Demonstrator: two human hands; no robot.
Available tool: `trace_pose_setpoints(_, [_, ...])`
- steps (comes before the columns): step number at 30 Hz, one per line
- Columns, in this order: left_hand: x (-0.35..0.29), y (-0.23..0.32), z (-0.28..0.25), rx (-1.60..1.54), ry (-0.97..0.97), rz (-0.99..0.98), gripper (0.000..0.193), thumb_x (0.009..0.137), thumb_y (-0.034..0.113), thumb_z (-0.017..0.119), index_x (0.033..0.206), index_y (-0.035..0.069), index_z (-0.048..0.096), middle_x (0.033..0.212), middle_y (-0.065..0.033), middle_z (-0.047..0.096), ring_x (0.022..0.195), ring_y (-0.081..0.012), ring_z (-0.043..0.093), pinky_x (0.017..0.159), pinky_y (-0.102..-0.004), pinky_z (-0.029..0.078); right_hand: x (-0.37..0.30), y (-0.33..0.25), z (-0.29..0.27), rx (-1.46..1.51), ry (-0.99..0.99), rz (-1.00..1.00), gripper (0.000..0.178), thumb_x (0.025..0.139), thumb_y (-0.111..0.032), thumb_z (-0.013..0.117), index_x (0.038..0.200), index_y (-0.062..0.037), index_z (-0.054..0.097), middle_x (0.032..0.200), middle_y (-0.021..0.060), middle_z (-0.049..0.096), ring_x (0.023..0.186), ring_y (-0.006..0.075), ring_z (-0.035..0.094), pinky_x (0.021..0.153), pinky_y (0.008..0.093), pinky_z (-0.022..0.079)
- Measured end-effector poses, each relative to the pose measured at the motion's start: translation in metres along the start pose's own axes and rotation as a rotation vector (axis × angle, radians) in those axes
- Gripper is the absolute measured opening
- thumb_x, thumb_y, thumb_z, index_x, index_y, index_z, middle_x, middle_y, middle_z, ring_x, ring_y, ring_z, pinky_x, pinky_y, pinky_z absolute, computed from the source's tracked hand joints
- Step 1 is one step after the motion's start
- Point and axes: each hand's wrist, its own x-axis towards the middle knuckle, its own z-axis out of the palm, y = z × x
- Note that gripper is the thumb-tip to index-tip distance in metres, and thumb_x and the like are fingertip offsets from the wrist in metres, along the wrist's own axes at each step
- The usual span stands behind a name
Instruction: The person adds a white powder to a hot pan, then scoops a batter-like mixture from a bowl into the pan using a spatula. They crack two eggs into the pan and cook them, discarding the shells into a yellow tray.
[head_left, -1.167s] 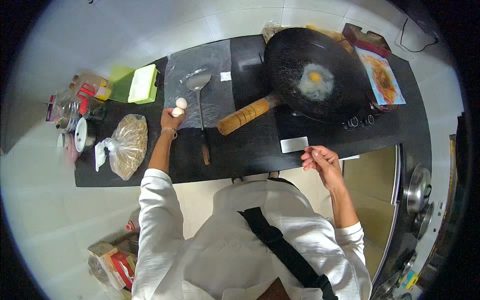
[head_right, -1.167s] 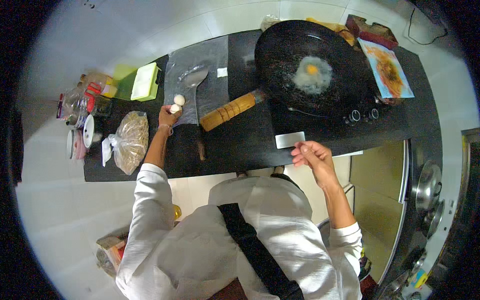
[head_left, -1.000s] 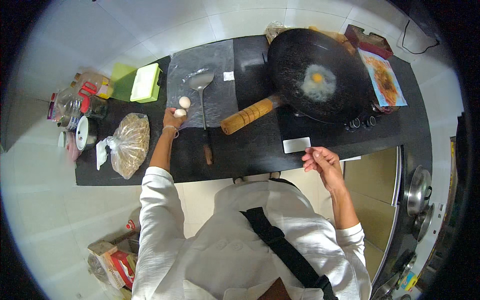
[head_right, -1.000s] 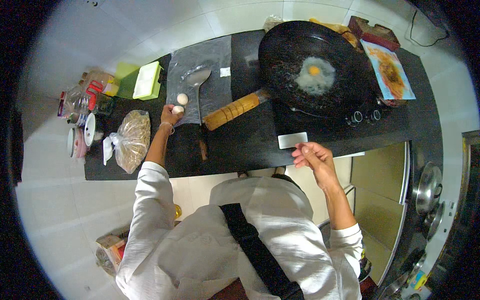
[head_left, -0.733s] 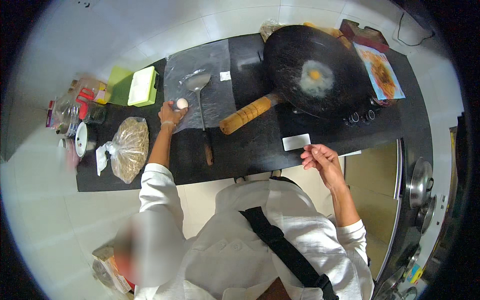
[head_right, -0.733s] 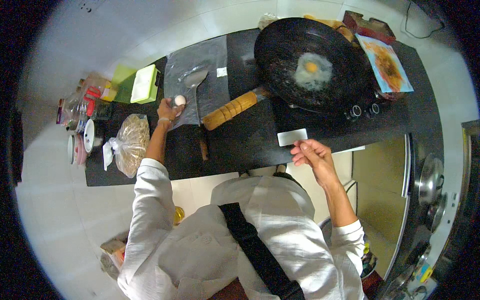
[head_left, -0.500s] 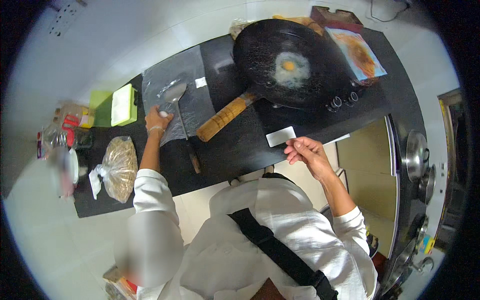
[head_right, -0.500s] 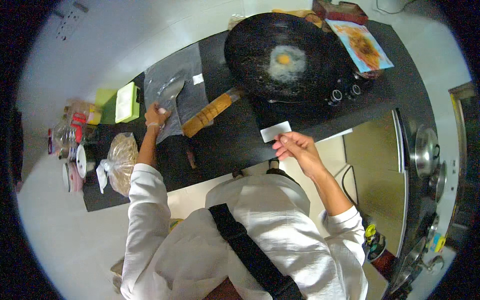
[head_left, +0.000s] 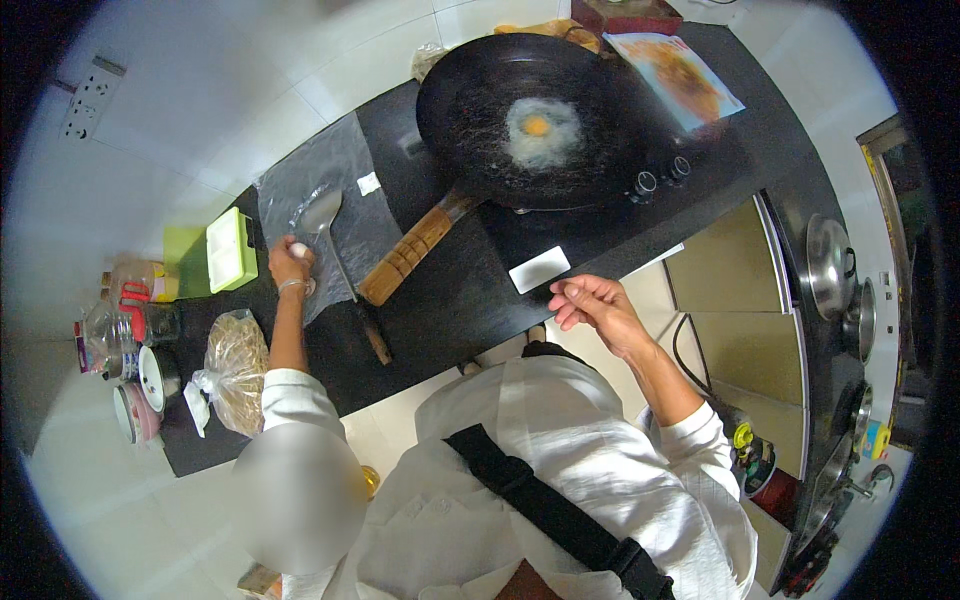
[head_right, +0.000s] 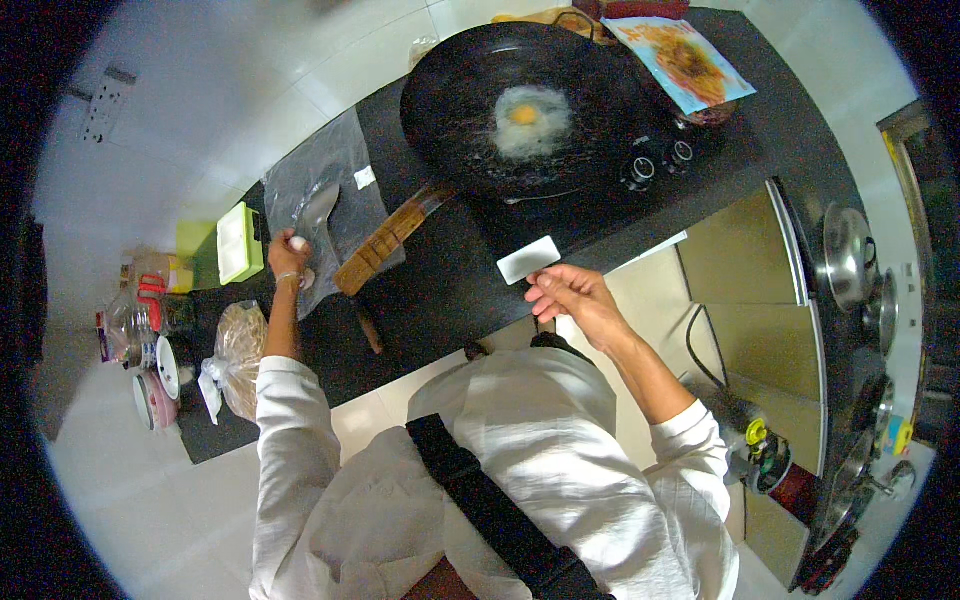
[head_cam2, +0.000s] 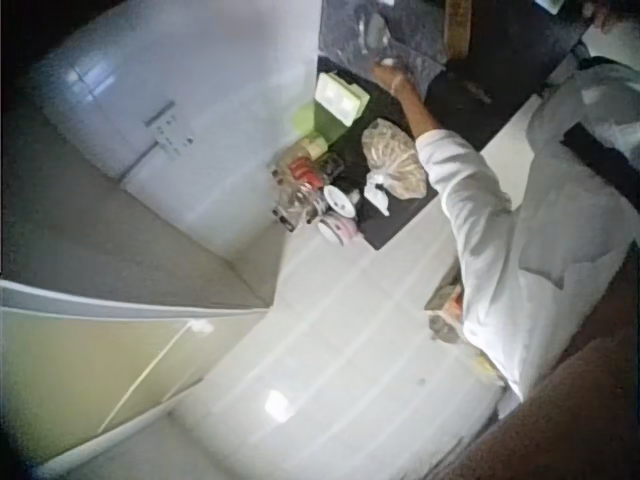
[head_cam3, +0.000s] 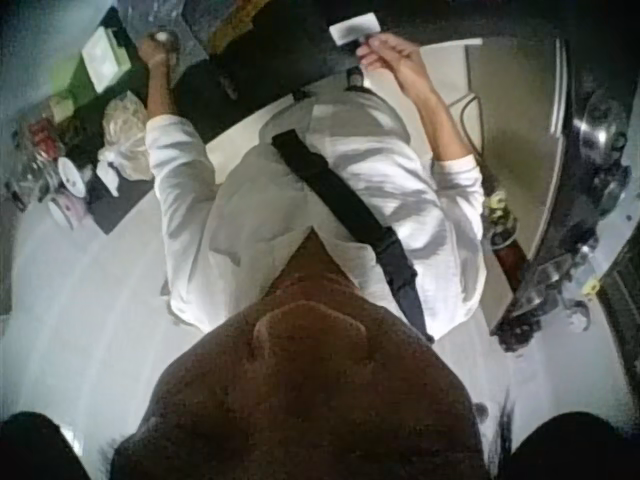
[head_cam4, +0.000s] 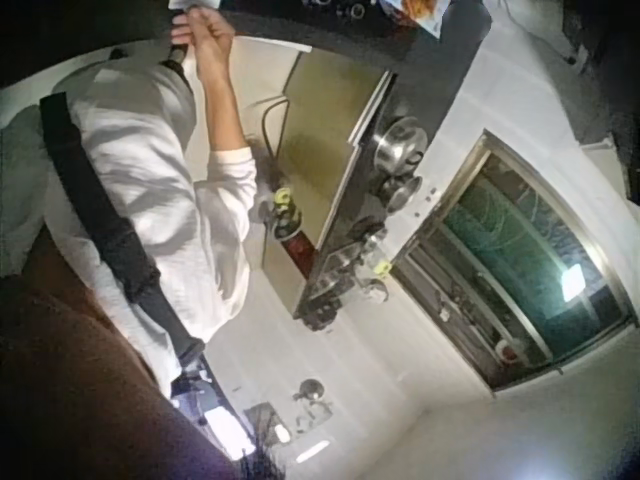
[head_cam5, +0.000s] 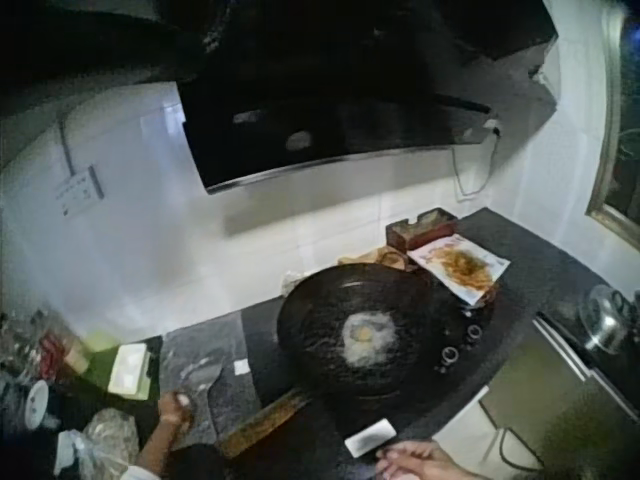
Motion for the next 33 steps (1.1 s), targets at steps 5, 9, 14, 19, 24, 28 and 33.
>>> trace_pose_setpoints(5, [-0.001, 0.117, -0.064, -0.392, 0.028, 0.110, 0.040, 0.068, 0.012, 0.076, 0.101, 0.002, 0.057, 0.092, -0.0062, 0.059, 0.081, -0.0138, 0.057, 0.072, -0.0259, 0.047, -0.001, 0.000, 0.003, -0.017, -0.008, -0.029, 0.023, 0.090, -0.017, 0.055, 0.101, 0.0023, 0.060, 0.083, 0.0109, 0.065, 0.069, 0.0146, 0.062, 0.062, 0.0261, 0.052])
trace_pose_setpoints(9, [-0.037, 0.239, -0.128, -0.625, -0.042, 0.178, 0.038, 0.071, 0.004, 0.072, 0.105, 0.002, 0.055, 0.094, -0.0045, 0.058, 0.084, -0.0113, 0.056, 0.073, -0.0238, 0.047, 0.002, -0.002, 0.016, -0.071, -0.048, -0.035, 0.023, 0.089, -0.016, 0.056, 0.101, 0.0023, 0.061, 0.083, 0.0111, 0.064, 0.068, 0.0148, 0.062, 0.061, 0.0264, 0.053])
trace_pose_setpoints(14, [-0.100, 0.342, -0.150, -0.501, -0.321, 0.651, 0.038, 0.066, 0.000, 0.072, 0.100, 0.006, 0.057, 0.101, -0.0073, 0.057, 0.091, -0.0193, 0.058, 0.078, -0.0313, 0.049, -0.005, -0.019, 0.036, 0.044, -0.175, -0.127, 0.027, 0.089, -0.013, 0.054, 0.113, 0.0007, 0.055, 0.095, 0.0098, 0.062, 0.077, 0.0137, 0.061, 0.067, 0.0259, 0.053])
trace_pose_setpoints(19, [-0.158, 0.368, -0.098, -0.559, -0.711, 0.943, 0.042, 0.063, 0.013, 0.076, 0.100, 0.009, 0.057, 0.099, -0.0114, 0.059, 0.092, -0.0299, 0.057, 0.079, -0.0374, 0.047, -0.011, -0.025, 0.055, 0.195, -0.245, -0.286, 0.044, 0.086, -0.002, 0.056, 0.127, -0.0028, 0.041, 0.115, 0.0105, 0.054, 0.095, 0.0168, 0.059, 0.080, 0.0280, 0.051])
trace_pose_setpoints(24, [-0.177, 0.382, -0.071, -0.505, -0.882, 0.824, 0.043, 0.068, 0.017, 0.072, 0.107, 0.009, 0.055, 0.104, -0.0118, 0.057, 0.094, -0.0298, 0.056, 0.081, -0.0383, 0.046, -0.024, -0.005, 0.041, 0.140, -0.099, -0.307, 0.046, 0.083, 0.005, 0.056, 0.126, -0.0010, 0.041, 0.115, 0.0095, 0.055, 0.102, 0.0162, 0.056, 0.086, 0.0283, 0.048])
trace_pose_setpoints(28, [-0.187, 0.386, -0.047, -0.552, -0.951, 0.801, 0.057, 0.066, 0.017, 0.074, 0.117, 0.009, 0.051, 0.114, -0.0123, 0.052, 0.102, -0.0296, 0.052, 0.089, -0.0397, 0.042, -0.034, -0.003, 0.036, 0.227, 0.031, -0.287, 0.038, 0.085, -0.003, 0.057, 0.121, -0.0007, 0.047, 0.108, 0.0084, 0.059, 0.097, 0.0135, 0.057, 0.082, 0.0267, 0.048])
trace_pose_setpoints(33, [-0.195, 0.398, -0.040, -0.446, -0.851, 0.925, 0.069, 0.062, 0.019, 0.076, 0.124, 0.008, 0.046, 0.121, -0.0142, 0.048, 0.113, -0.0307, 0.045, 0.096, -0.0404, 0.037, -0.028, 0.033, 0.004, 0.420, 0.312, -0.289, 0.029, 0.091, -0.019, 0.053, 0.113, 0.0000, 0.052, 0.095, 0.0087, 0.062, 0.080, 0.0126, 0.060, 0.067, 0.0228, 0.050])
